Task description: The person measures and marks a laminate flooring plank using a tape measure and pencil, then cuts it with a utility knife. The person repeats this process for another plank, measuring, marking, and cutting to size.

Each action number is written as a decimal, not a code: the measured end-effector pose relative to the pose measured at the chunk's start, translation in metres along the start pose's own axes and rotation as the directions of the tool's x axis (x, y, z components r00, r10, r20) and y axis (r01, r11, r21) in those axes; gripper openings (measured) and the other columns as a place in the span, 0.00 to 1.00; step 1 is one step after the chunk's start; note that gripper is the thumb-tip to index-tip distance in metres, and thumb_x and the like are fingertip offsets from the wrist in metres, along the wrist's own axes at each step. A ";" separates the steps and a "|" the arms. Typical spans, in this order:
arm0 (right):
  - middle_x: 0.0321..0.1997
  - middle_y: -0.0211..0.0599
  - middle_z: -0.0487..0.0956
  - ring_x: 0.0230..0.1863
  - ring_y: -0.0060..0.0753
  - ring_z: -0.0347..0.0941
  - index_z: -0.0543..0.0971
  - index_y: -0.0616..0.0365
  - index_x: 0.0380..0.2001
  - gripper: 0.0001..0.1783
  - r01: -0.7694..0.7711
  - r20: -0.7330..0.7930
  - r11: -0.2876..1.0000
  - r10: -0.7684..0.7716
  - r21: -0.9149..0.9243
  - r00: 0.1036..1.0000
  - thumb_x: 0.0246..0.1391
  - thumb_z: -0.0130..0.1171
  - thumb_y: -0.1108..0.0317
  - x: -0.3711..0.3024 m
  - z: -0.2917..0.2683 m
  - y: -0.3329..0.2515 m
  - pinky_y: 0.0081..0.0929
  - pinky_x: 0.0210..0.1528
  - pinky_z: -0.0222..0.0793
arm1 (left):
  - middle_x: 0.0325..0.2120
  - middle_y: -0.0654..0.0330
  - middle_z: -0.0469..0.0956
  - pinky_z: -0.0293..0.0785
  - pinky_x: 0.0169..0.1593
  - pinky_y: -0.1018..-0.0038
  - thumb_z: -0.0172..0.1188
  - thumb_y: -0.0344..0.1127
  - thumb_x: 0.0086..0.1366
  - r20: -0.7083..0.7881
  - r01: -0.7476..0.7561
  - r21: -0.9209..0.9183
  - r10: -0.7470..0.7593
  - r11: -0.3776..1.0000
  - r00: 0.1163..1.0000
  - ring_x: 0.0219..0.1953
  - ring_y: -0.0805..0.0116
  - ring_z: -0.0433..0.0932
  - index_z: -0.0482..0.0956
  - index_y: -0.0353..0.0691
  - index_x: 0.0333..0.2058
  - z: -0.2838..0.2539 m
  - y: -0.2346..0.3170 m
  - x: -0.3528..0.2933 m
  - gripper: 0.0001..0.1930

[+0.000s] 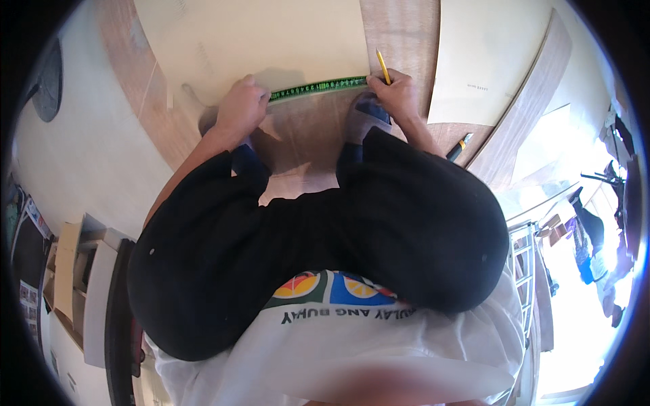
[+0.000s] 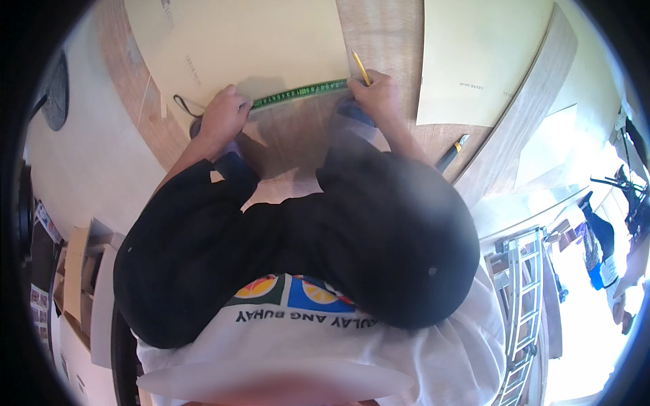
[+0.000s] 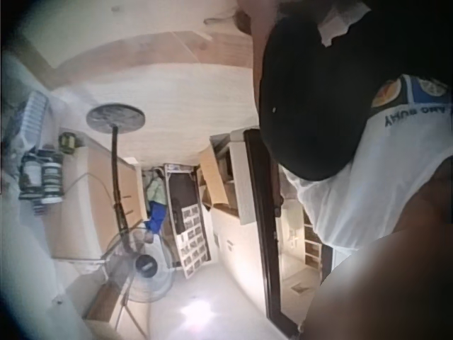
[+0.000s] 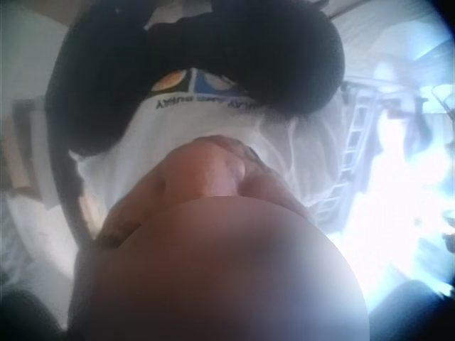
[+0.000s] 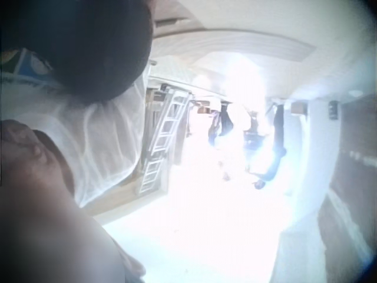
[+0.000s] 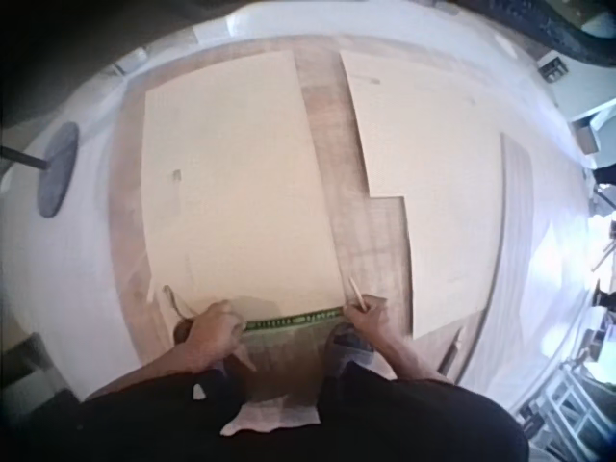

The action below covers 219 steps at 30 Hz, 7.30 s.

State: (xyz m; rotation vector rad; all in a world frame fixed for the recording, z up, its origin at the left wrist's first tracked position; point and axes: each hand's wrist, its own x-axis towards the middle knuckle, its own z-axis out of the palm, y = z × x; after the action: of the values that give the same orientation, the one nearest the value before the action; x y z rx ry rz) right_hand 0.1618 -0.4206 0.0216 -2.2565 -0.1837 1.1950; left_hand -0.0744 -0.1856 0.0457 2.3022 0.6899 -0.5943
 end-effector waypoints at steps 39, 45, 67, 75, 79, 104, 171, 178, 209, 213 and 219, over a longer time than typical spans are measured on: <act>0.18 0.41 0.80 0.22 0.29 0.77 0.85 0.66 0.28 0.17 -0.044 0.041 0.999 0.045 -0.032 0.998 0.47 0.64 0.59 0.001 -0.004 -0.006 0.34 0.28 0.73 | 0.48 0.58 0.71 0.84 0.42 0.70 0.79 0.31 0.31 0.326 -0.460 0.427 0.342 0.779 0.881 0.50 0.59 0.77 0.70 0.37 0.61 0.016 0.079 0.023 0.51; 0.17 0.42 0.79 0.21 0.29 0.76 0.84 0.67 0.27 0.21 -0.071 0.071 0.996 0.075 -0.052 0.995 0.51 0.63 0.54 0.003 -0.007 -0.003 0.33 0.28 0.72 | 0.48 0.57 0.71 0.84 0.42 0.69 0.79 0.30 0.31 0.330 -0.461 0.407 0.344 0.788 0.879 0.49 0.58 0.77 0.70 0.37 0.61 0.018 0.077 0.024 0.51; 0.28 0.33 0.78 0.36 0.21 0.75 0.82 0.63 0.43 0.15 0.282 0.144 0.890 -0.351 0.358 0.925 0.67 0.59 0.60 -0.006 -0.047 -0.025 0.22 0.36 0.73 | 0.47 0.58 0.71 0.85 0.40 0.69 0.78 0.31 0.34 0.283 -0.451 0.445 0.357 0.773 0.890 0.46 0.59 0.78 0.71 0.39 0.60 0.025 0.075 0.023 0.47; 0.36 0.39 0.84 0.33 0.26 0.76 0.85 0.60 0.44 0.21 0.399 0.217 0.894 -0.438 0.204 0.872 0.67 0.54 0.53 0.007 -0.026 -0.008 0.27 0.39 0.73 | 0.48 0.57 0.71 0.85 0.42 0.70 0.80 0.33 0.31 0.334 -0.469 0.465 0.342 0.751 0.878 0.50 0.58 0.76 0.70 0.36 0.60 0.020 0.079 0.023 0.51; 0.33 0.38 0.84 0.29 0.23 0.77 0.85 0.60 0.42 0.12 0.292 0.246 0.956 -0.281 -0.008 0.928 0.61 0.63 0.64 0.007 -0.024 -0.005 0.26 0.34 0.74 | 0.48 0.57 0.71 0.85 0.42 0.71 0.80 0.33 0.31 0.330 -0.473 0.464 0.349 0.749 0.877 0.50 0.58 0.77 0.70 0.36 0.61 0.022 0.078 0.024 0.51; 0.38 0.43 0.86 0.28 0.30 0.82 0.86 0.61 0.40 0.12 0.427 0.222 0.904 -0.419 0.011 0.881 0.56 0.67 0.66 0.011 -0.020 -0.009 0.27 0.34 0.79 | 0.44 0.59 0.71 0.84 0.40 0.73 0.78 0.33 0.34 0.279 -0.476 0.478 0.386 0.738 0.879 0.46 0.61 0.78 0.72 0.38 0.58 0.024 0.076 0.024 0.46; 0.31 0.37 0.77 0.38 0.43 0.75 0.81 0.59 0.37 0.13 0.914 0.291 0.106 -0.928 -0.391 0.232 0.44 0.60 0.74 0.067 -0.033 -0.130 0.37 0.42 0.73 | 0.44 0.56 0.77 0.81 0.44 0.61 0.57 0.31 0.58 -0.126 -0.275 0.102 0.287 0.956 0.950 0.45 0.55 0.80 0.77 0.42 0.54 -0.044 0.043 0.075 0.22; 0.35 0.38 0.81 0.42 0.48 0.76 0.81 0.55 0.40 0.14 0.897 0.156 0.123 -0.966 -0.424 0.206 0.48 0.60 0.78 0.199 0.005 -0.259 0.42 0.44 0.74 | 0.47 0.56 0.76 0.79 0.48 0.61 0.53 0.30 0.63 -0.324 -0.049 0.579 0.285 0.814 0.902 0.48 0.56 0.79 0.77 0.45 0.55 -0.167 -0.023 0.191 0.21; 0.29 0.41 0.76 0.31 0.46 0.71 0.81 0.55 0.38 0.14 0.843 -0.387 0.444 -0.866 -0.303 0.317 0.47 0.62 0.80 0.377 0.001 -0.380 0.42 0.33 0.68 | 0.39 0.71 0.76 0.48 0.68 0.38 0.62 0.32 0.59 -0.727 -0.046 0.372 0.321 0.927 0.608 0.54 0.63 0.73 0.84 0.58 0.47 -0.263 -0.052 0.412 0.18; 0.34 0.43 0.79 0.37 0.47 0.75 0.80 0.58 0.41 0.14 0.787 -0.359 0.516 -0.844 -0.338 0.399 0.50 0.61 0.83 0.373 -0.001 -0.379 0.39 0.40 0.73 | 0.40 0.71 0.77 0.44 0.69 0.38 0.62 0.32 0.58 -0.704 -0.108 0.345 0.333 0.933 0.627 0.54 0.63 0.74 0.84 0.57 0.47 -0.267 -0.053 0.412 0.17; 0.36 0.45 0.80 0.39 0.46 0.76 0.79 0.59 0.41 0.15 0.768 -0.354 0.573 -0.808 -0.286 0.471 0.50 0.60 0.85 0.369 -0.002 -0.378 0.34 0.41 0.74 | 0.41 0.71 0.77 0.44 0.69 0.39 0.63 0.32 0.58 -0.724 -0.127 0.265 0.285 0.956 0.628 0.53 0.64 0.74 0.85 0.54 0.45 -0.271 -0.043 0.409 0.16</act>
State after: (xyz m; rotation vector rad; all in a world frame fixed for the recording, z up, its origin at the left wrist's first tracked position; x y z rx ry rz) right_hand 0.4342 0.0287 -0.0353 -2.0131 -0.9995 0.1340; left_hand 0.2708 0.1587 -0.0224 2.7485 0.7273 0.5069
